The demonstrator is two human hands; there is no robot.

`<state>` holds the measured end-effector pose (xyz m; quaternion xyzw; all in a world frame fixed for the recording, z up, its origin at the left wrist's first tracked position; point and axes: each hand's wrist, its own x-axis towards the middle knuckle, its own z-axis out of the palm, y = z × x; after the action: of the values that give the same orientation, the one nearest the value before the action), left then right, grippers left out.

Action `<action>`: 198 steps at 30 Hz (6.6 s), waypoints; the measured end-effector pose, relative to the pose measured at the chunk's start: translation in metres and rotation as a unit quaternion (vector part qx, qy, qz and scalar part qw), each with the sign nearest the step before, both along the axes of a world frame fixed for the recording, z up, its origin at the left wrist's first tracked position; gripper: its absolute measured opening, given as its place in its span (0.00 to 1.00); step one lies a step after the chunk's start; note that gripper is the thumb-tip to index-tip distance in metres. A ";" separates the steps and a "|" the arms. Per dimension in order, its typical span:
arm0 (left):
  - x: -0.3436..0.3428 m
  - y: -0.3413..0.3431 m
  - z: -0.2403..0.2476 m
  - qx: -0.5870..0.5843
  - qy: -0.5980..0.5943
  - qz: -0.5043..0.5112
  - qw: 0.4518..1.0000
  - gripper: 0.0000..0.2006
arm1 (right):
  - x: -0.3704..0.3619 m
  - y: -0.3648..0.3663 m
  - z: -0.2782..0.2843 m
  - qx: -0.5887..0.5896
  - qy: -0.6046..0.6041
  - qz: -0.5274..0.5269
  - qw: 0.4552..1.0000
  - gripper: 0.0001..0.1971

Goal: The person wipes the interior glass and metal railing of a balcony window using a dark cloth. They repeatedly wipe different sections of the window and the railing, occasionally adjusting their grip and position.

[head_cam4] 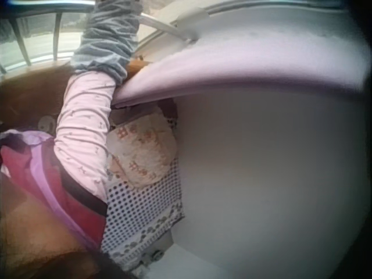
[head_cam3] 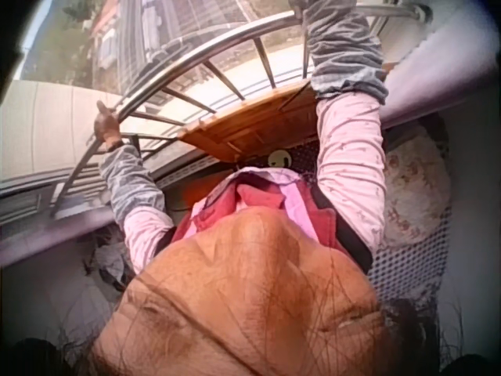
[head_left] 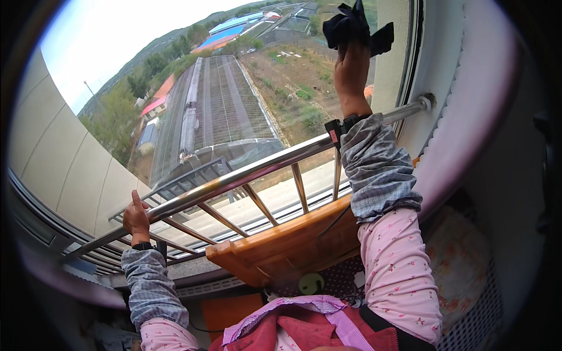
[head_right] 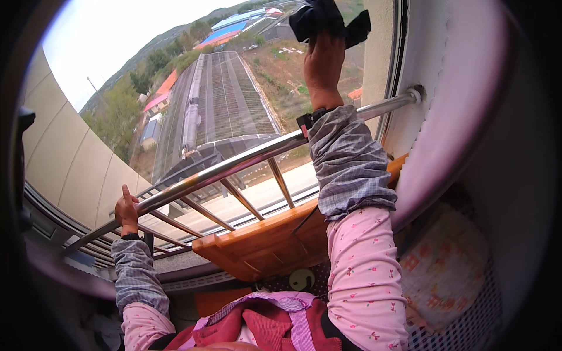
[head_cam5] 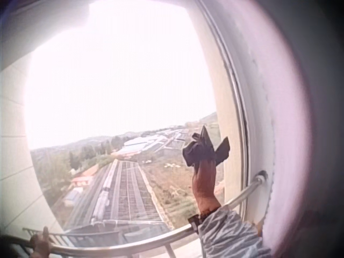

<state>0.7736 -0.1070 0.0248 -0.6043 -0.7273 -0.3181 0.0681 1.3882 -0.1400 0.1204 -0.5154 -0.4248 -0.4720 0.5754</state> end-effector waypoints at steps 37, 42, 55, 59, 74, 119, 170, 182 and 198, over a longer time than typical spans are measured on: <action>-0.001 0.004 -0.005 0.008 -0.002 0.013 1.000 0.39 | -0.048 -0.109 -0.166 -0.253 -0.037 0.078 0.964 0.22; 0.003 0.002 -0.006 0.019 0.032 0.027 0.999 0.39 | 0.091 -0.116 -0.154 -0.224 0.102 -0.018 0.969 0.16; 0.013 -0.008 0.000 0.027 0.015 0.018 0.999 0.35 | 0.025 0.022 0.095 0.076 0.011 -0.073 0.994 0.09; 0.012 -0.006 -0.001 0.028 0.017 0.019 0.999 0.35 | -0.155 0.042 0.107 0.038 -0.192 0.066 0.978 0.13; 0.018 -0.010 0.006 0.012 0.035 0.017 0.999 0.36 | 0.128 0.030 0.136 -0.024 -0.024 -0.140 0.990 0.19; 0.008 0.001 -0.008 0.063 -0.007 0.020 0.998 0.38 | 0.265 0.036 0.090 -0.014 0.027 -0.144 0.989 0.29; 0.013 -0.008 0.002 0.014 0.020 0.033 0.999 0.33 | -0.300 -0.003 0.016 -0.147 -0.326 0.277 0.892 0.14; 0.005 -0.008 -0.006 0.141 0.099 -0.065 0.983 0.32 | -0.174 -0.253 -0.183 -0.112 0.486 0.479 0.722 0.18; -0.145 -0.244 -0.230 -0.429 -0.026 -0.645 0.632 0.19 | -0.467 -0.835 -0.497 -0.292 0.807 -0.197 0.474 0.22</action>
<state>0.6287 -0.3513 -0.2052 -0.8718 -0.2076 0.0514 -0.4406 0.9208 -0.9750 -0.3763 -0.8769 0.2265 0.2032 0.3722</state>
